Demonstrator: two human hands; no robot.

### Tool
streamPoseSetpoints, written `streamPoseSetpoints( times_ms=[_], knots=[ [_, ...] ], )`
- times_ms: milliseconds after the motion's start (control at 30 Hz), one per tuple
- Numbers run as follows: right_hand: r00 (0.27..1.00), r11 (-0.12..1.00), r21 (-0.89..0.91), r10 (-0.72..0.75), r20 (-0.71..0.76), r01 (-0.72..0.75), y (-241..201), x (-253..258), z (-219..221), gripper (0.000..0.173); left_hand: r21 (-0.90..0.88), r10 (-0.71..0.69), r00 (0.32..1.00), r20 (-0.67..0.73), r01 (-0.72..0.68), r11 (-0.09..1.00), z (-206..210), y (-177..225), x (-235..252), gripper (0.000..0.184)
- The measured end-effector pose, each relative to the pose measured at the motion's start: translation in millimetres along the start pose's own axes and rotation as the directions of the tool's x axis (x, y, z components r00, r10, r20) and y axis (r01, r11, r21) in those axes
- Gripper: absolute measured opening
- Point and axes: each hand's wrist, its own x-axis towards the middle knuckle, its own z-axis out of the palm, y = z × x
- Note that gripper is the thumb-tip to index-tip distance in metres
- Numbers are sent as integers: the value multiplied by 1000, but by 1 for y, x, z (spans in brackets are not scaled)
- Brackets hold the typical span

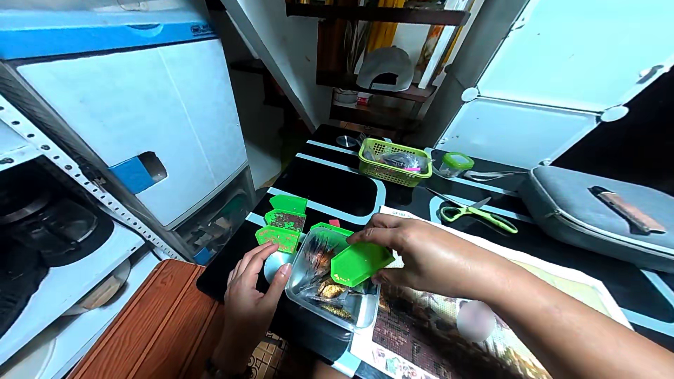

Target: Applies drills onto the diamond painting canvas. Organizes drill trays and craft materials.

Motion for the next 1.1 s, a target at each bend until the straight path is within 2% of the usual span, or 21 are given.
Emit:
streamPoseSetpoints(
  times_ms=[233,467,633,733,867,967,1100],
  knots=[
    [995,986,-142,-93,-36,87,-13,2,1,46,9,3,1000,-7,-3,1000,1,0,0,43],
    [925,859,-433,-359,-124,275,-30,0,11,29,6,7,1000,-6,-7,1000,1,-1,0,43],
    [888,786,-516,-450,-98,341,-42,-6,16,24,18,18,1000,4,-18,1000,1,1,1,44],
    [879,784,-521,-460,-123,338,-40,-10,17,23,9,29,1000,3,-29,1000,3,0,0,44],
    [885,909,-347,-344,-314,230,-23,-21,3,31,-13,54,999,4,-54,998,2,-2,1,40],
    [886,993,-105,-90,-455,46,2,-57,-13,49,-74,106,994,36,-103,992,-3,-5,2,40],
    [788,957,166,289,-544,-237,34,-133,-5,56,-182,107,985,138,-81,980,-10,-6,4,43]
  ],
)
